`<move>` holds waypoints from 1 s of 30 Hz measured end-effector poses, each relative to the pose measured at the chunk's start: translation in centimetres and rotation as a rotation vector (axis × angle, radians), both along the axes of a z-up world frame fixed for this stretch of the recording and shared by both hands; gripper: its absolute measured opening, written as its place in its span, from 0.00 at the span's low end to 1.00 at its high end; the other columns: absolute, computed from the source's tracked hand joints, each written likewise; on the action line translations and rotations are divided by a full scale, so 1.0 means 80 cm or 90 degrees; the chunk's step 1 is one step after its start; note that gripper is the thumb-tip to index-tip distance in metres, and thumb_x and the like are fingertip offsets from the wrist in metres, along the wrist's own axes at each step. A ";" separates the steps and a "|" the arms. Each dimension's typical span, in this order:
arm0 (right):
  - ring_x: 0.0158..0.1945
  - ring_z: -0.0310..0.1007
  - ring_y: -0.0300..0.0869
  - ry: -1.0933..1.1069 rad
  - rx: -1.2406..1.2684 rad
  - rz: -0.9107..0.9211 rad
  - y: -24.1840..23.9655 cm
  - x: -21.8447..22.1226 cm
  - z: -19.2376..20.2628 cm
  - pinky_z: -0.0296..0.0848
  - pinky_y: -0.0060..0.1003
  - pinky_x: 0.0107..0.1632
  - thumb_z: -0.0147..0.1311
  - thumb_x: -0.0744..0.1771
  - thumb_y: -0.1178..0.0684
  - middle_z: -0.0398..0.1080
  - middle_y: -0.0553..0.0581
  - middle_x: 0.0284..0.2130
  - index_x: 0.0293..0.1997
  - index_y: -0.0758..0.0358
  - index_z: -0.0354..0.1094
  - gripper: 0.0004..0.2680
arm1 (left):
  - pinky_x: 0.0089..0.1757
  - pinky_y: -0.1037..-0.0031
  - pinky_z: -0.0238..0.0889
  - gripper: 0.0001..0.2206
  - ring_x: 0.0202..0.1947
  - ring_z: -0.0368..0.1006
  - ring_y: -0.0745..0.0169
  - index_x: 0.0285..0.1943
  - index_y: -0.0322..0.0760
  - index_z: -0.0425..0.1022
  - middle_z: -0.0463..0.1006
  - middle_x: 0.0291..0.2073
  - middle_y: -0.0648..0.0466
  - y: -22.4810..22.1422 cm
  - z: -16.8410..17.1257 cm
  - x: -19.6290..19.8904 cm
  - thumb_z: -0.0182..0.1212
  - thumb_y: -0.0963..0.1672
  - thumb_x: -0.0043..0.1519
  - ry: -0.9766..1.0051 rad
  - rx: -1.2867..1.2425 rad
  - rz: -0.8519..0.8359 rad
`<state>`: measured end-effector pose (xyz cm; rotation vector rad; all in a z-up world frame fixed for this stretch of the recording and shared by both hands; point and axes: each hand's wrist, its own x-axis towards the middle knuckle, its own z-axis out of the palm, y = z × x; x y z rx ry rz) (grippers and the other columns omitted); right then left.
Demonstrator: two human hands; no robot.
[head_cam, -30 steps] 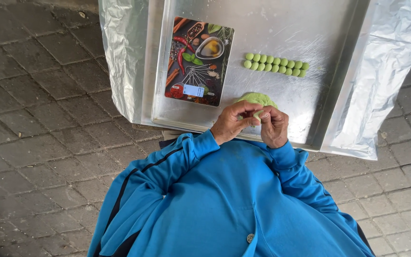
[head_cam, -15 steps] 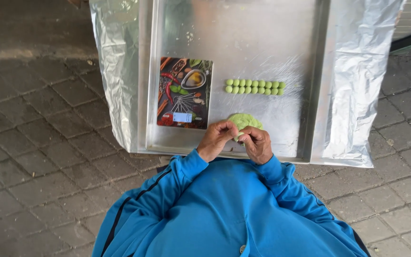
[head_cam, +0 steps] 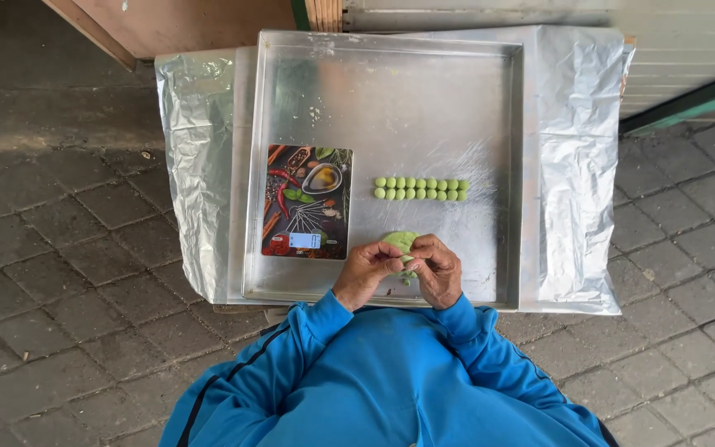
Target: Shaping small portions of green dough into balls and arranging them on a tray.
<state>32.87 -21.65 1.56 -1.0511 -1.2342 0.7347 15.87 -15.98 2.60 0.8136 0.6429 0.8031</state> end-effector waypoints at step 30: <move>0.45 0.64 0.44 -0.103 0.038 -0.035 0.013 -0.022 0.010 0.67 0.43 0.45 0.64 0.66 0.55 0.63 0.58 0.42 0.41 0.64 0.80 0.04 | 0.43 0.67 0.70 0.22 0.33 0.72 0.63 0.35 0.37 0.74 0.75 0.26 0.50 0.004 -0.034 -0.017 0.47 0.53 0.77 0.062 0.208 -0.063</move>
